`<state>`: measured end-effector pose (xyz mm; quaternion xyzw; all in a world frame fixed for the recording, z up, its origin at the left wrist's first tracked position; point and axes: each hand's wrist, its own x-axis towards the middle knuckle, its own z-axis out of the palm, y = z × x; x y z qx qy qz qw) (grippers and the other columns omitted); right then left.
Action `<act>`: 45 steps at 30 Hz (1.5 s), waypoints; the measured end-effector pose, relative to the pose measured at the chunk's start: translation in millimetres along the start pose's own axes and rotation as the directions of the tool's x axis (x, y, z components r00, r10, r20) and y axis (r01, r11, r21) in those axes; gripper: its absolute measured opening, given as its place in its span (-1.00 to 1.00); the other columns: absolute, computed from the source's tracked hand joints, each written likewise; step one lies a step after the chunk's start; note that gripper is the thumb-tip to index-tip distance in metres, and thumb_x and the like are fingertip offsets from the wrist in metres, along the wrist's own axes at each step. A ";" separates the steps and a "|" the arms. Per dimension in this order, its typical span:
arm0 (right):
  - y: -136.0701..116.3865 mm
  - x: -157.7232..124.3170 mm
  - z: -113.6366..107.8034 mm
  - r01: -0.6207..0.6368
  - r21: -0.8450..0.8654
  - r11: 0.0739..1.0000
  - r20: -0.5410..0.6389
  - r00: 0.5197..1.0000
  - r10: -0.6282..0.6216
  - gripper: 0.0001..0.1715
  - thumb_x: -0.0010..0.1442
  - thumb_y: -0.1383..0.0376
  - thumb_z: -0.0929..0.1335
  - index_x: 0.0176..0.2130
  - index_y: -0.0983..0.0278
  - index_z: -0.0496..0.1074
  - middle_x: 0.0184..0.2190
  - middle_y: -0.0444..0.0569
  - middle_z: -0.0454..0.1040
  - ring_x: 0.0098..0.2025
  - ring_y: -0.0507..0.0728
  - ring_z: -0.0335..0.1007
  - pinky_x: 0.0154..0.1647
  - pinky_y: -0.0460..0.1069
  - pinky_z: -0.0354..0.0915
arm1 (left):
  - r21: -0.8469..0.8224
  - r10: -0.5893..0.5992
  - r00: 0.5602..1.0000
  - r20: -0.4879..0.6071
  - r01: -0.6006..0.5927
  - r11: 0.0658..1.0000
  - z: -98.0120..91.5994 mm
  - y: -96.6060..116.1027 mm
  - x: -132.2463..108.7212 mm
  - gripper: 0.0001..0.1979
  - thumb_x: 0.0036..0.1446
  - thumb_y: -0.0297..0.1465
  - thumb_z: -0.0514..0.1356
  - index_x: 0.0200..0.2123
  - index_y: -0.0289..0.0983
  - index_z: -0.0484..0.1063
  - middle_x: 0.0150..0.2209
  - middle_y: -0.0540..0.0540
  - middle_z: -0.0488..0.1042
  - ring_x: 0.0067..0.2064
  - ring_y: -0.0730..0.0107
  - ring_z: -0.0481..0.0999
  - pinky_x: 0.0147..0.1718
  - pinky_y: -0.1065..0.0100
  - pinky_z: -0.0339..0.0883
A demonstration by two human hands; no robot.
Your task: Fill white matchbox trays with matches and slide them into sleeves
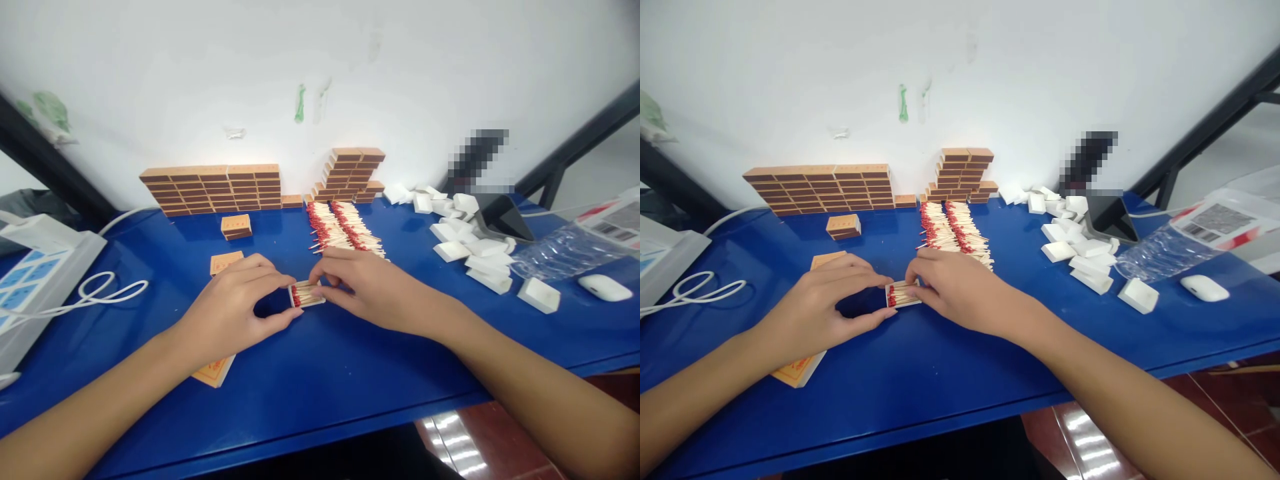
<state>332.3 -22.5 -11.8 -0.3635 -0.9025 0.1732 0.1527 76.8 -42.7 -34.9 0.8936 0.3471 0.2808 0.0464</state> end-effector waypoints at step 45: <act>27.3 2.6 -12.9 -0.061 -0.077 0.995 0.077 0.995 0.067 -0.83 0.44 0.27 0.37 -0.21 0.27 0.53 -0.20 0.02 0.55 -0.22 0.15 0.43 -0.20 0.02 0.25 | 0.018 0.013 1.000 -0.010 -0.013 1.000 -2.9 -1.1 -2.0 -0.70 0.26 -0.28 0.40 -0.01 -0.31 0.63 -0.21 -0.12 0.66 -0.12 0.21 0.60 -0.16 0.22 0.52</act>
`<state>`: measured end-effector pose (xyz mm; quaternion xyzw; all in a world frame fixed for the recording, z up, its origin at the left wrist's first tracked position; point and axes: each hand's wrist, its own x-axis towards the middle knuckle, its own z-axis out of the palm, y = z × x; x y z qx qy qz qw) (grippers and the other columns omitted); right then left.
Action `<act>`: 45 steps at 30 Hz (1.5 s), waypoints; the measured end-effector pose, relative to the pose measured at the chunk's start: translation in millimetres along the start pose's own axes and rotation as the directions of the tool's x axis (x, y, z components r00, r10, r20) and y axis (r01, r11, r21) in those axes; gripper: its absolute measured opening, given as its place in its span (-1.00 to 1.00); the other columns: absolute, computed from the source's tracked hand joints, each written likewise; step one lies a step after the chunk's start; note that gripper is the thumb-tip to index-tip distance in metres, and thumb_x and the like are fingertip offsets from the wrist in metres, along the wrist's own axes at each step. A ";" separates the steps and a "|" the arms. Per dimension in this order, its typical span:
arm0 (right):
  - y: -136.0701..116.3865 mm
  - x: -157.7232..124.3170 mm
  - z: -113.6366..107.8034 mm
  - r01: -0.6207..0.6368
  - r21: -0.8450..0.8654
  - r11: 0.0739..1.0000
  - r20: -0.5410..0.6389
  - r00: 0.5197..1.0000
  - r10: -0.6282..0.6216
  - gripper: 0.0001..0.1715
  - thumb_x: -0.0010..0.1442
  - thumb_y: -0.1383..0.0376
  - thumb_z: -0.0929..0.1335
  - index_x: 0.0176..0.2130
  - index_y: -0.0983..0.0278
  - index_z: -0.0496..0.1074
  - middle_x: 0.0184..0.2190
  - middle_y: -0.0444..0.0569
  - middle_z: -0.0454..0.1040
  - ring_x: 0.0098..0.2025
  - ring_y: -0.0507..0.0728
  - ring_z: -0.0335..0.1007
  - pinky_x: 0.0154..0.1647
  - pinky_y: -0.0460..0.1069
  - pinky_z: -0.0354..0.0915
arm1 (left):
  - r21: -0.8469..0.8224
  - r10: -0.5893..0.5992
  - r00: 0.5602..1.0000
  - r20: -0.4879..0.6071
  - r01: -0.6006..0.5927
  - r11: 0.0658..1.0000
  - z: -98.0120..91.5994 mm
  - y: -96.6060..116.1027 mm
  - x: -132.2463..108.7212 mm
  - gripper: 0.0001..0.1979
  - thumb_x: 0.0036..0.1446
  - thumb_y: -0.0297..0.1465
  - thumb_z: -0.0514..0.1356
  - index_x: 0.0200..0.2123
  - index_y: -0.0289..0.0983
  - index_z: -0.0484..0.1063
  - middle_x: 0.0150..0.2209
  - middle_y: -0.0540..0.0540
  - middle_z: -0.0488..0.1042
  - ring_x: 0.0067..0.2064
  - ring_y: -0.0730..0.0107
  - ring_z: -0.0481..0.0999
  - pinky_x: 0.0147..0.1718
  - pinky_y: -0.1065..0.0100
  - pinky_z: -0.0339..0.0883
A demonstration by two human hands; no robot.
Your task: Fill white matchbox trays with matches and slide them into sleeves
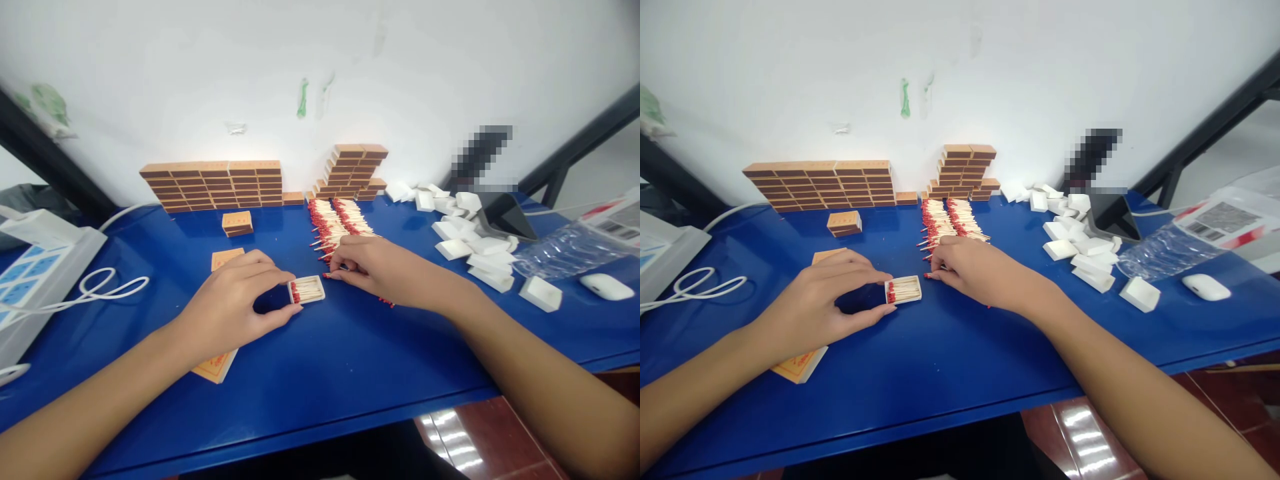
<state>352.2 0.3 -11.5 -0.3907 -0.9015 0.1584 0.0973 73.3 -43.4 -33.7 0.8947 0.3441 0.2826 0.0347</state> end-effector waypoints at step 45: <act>8.0 -6.2 -6.7 -0.029 -0.058 0.998 0.013 0.999 0.030 -0.87 0.34 0.25 0.42 -0.24 0.25 0.55 -0.29 0.00 0.54 -0.29 0.13 0.39 -0.30 0.02 0.20 | 0.028 -0.018 1.000 0.001 0.018 0.999 -1.2 -1.3 0.0 -0.71 0.28 -0.24 0.37 -0.01 -0.28 0.63 -0.21 -0.12 0.67 -0.10 0.17 0.62 -0.14 0.20 0.53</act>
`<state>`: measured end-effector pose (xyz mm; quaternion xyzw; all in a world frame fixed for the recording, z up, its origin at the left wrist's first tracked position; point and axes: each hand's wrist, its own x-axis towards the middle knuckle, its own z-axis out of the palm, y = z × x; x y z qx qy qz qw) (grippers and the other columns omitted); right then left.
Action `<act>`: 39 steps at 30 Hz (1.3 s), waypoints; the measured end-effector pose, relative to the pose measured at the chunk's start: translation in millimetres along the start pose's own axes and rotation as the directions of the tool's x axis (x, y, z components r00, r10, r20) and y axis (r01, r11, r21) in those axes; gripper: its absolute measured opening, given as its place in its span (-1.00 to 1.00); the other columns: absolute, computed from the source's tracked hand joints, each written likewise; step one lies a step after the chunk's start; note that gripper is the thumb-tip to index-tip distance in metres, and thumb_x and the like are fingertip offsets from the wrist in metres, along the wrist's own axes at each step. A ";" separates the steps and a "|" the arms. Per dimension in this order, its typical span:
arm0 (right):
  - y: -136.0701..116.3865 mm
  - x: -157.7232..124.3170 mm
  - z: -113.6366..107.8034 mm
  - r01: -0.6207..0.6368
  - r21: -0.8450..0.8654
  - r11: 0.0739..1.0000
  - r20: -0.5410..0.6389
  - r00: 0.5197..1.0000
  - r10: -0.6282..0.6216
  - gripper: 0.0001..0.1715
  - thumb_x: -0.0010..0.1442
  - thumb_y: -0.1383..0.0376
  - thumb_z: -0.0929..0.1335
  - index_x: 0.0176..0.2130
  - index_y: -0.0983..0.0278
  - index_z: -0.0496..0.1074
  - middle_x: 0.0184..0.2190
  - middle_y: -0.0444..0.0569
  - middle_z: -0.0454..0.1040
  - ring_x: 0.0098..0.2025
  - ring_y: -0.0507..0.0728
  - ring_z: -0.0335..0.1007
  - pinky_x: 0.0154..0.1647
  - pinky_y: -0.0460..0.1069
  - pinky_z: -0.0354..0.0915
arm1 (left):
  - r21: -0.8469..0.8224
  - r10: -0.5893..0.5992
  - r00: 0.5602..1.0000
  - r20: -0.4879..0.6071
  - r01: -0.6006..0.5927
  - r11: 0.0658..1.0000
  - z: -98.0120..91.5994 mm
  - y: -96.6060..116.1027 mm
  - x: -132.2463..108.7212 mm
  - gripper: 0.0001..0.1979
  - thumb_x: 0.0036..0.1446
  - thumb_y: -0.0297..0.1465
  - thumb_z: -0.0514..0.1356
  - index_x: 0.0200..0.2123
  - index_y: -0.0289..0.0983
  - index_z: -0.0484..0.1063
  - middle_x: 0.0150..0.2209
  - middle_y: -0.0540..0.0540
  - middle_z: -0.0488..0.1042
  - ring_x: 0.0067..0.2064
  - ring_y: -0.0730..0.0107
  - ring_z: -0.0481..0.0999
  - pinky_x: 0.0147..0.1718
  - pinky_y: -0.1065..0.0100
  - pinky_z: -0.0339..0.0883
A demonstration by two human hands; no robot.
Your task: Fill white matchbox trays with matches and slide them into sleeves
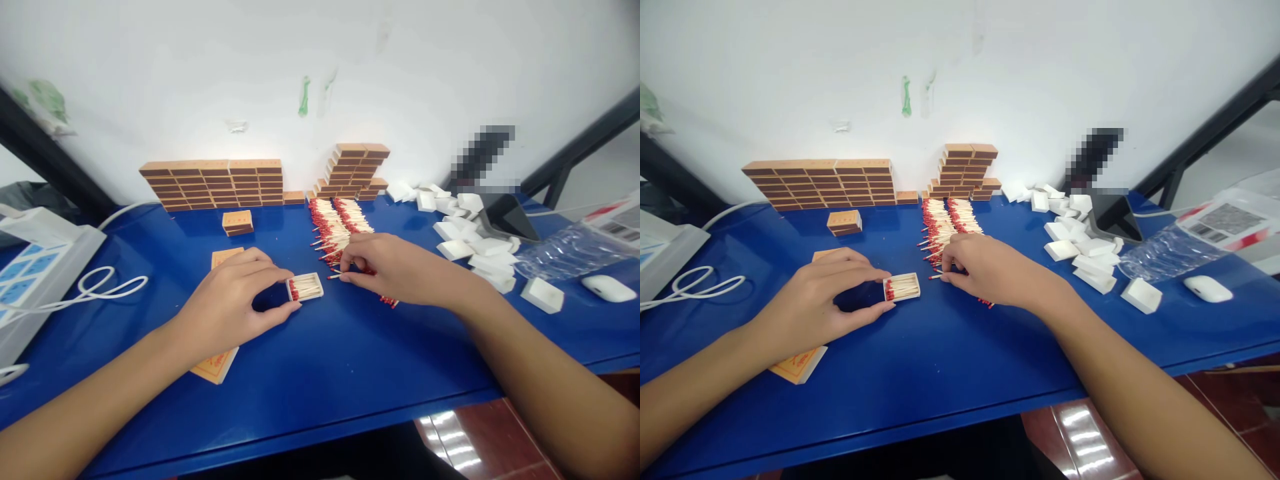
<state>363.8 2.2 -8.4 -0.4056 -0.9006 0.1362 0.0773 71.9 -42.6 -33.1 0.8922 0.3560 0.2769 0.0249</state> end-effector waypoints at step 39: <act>10.7 2.5 -0.9 -0.011 -0.102 0.995 -0.070 0.998 0.004 -0.82 0.32 0.35 0.35 -0.35 0.25 0.49 -0.34 0.00 0.53 -0.31 0.13 0.37 -0.27 0.03 0.21 | 0.001 0.007 1.000 0.000 -0.007 1.000 0.1 0.4 0.4 -0.73 0.29 -0.24 0.36 -0.03 -0.25 0.63 -0.23 -0.11 0.67 -0.13 0.18 0.62 -0.17 0.20 0.53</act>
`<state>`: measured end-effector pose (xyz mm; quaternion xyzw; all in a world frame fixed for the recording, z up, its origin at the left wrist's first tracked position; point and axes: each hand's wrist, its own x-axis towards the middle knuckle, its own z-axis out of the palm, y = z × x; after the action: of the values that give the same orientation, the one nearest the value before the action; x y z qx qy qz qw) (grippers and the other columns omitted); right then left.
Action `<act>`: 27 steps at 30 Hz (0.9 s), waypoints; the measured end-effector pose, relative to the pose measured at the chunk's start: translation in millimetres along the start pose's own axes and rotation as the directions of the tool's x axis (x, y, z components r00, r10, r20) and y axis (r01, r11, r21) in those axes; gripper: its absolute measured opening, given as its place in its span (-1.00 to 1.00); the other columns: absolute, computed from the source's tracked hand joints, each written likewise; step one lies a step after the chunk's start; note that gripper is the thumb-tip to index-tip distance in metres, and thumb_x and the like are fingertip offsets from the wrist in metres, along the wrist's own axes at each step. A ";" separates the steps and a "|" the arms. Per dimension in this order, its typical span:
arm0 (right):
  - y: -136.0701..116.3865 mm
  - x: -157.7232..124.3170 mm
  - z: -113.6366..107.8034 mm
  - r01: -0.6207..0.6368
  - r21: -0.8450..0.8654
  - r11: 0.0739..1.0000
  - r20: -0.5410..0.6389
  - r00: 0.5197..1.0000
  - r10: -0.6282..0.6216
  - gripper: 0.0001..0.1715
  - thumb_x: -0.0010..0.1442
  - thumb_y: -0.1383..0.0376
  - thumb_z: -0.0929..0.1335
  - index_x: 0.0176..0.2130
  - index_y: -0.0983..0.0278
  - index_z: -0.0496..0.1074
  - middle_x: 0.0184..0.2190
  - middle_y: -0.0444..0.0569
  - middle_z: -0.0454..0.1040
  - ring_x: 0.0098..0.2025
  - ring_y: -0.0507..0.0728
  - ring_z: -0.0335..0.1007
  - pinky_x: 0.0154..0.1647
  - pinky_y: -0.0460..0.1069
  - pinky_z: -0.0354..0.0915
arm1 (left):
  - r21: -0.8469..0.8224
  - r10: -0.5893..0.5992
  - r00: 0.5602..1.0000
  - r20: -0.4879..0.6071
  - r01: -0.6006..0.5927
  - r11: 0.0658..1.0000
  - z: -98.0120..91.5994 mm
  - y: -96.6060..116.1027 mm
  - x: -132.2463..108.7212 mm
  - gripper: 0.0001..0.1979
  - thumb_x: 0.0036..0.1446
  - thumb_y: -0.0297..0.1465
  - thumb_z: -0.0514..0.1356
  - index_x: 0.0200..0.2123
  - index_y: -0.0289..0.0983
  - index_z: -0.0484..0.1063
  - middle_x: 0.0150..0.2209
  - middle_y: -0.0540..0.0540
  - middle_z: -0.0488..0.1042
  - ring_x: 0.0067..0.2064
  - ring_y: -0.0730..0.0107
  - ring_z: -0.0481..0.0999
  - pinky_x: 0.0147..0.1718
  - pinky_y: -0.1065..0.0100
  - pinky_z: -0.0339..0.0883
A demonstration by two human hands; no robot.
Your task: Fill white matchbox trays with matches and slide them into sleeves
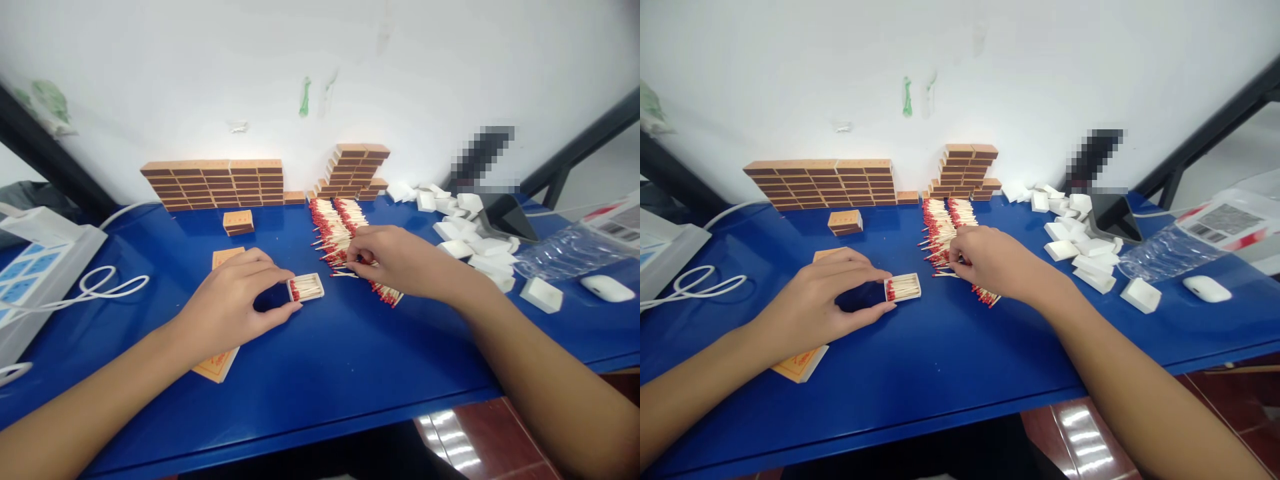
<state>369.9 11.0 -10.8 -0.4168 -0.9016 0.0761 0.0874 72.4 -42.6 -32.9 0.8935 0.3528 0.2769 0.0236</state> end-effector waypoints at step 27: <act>-11.0 -4.4 -5.2 -0.017 0.196 0.980 0.134 0.991 -0.009 -0.77 0.44 0.22 0.32 -0.21 0.24 0.52 -0.29 -0.03 0.51 -0.31 0.12 0.35 -0.28 0.02 0.17 | -0.026 -0.014 1.000 0.006 0.014 1.000 0.8 -0.2 -0.8 -0.71 0.27 -0.26 0.39 -0.02 -0.29 0.64 -0.21 -0.11 0.66 -0.13 0.20 0.61 -0.15 0.21 0.51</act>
<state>365.8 0.9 -3.8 -0.4018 -0.8926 0.1930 0.0672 72.2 -42.8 -34.0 0.8915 0.3553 0.2784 0.0382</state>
